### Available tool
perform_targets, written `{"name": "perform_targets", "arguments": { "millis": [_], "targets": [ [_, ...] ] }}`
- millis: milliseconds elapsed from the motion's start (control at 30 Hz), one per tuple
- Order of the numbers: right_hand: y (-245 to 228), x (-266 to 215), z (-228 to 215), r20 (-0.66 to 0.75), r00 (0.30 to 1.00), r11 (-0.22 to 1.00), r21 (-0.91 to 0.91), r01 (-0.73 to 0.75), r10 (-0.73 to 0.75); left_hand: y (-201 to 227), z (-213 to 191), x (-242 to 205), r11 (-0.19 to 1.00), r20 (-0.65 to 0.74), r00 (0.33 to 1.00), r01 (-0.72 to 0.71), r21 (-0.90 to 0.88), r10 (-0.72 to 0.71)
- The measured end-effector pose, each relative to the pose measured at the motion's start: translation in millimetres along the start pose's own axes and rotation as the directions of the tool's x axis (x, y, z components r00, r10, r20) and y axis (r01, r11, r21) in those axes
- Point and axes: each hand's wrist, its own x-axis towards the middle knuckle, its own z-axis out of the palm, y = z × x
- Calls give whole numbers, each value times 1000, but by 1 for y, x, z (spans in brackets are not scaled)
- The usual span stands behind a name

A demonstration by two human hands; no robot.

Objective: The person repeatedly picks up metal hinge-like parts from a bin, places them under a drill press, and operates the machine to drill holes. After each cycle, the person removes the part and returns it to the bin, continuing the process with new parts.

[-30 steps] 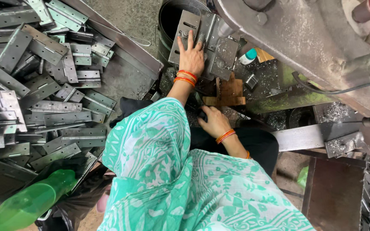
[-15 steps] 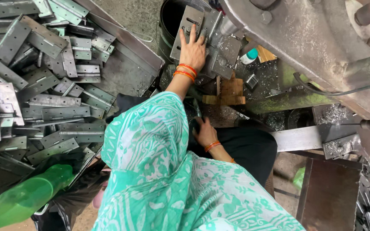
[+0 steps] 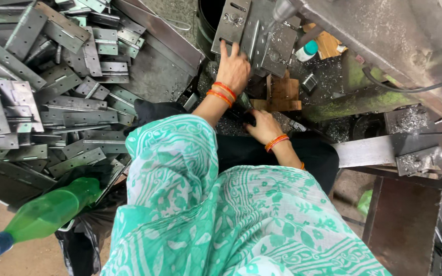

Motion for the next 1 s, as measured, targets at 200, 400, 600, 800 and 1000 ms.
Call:
{"name": "perform_targets", "arguments": {
  "millis": [200, 400, 600, 800, 1000],
  "targets": [
    [-5, -7, -2, 4, 1000, 1000, 5, 8, -8, 5, -12, -27, 987, -153, 988, 29, 156, -5],
    [-1, -1, 3, -23, 999, 999, 28, 45, -44, 3, -14, -19, 979, -119, 992, -25, 203, 50],
    [8, -5, 5, -93, 994, 975, 205, 83, -65, -2, -45, -30, 995, -358, 929, -92, 30, 96],
    [29, 10, -3, -208, 973, 905, 425, 2, 96, -16, -68, -39, 877, -433, 899, -153, -455, -67],
    [56, 47, -14, -324, 875, 279, 932, 231, 359, -23, -50, -12, 503, -474, 851, -314, -805, -227]
  ]
}}
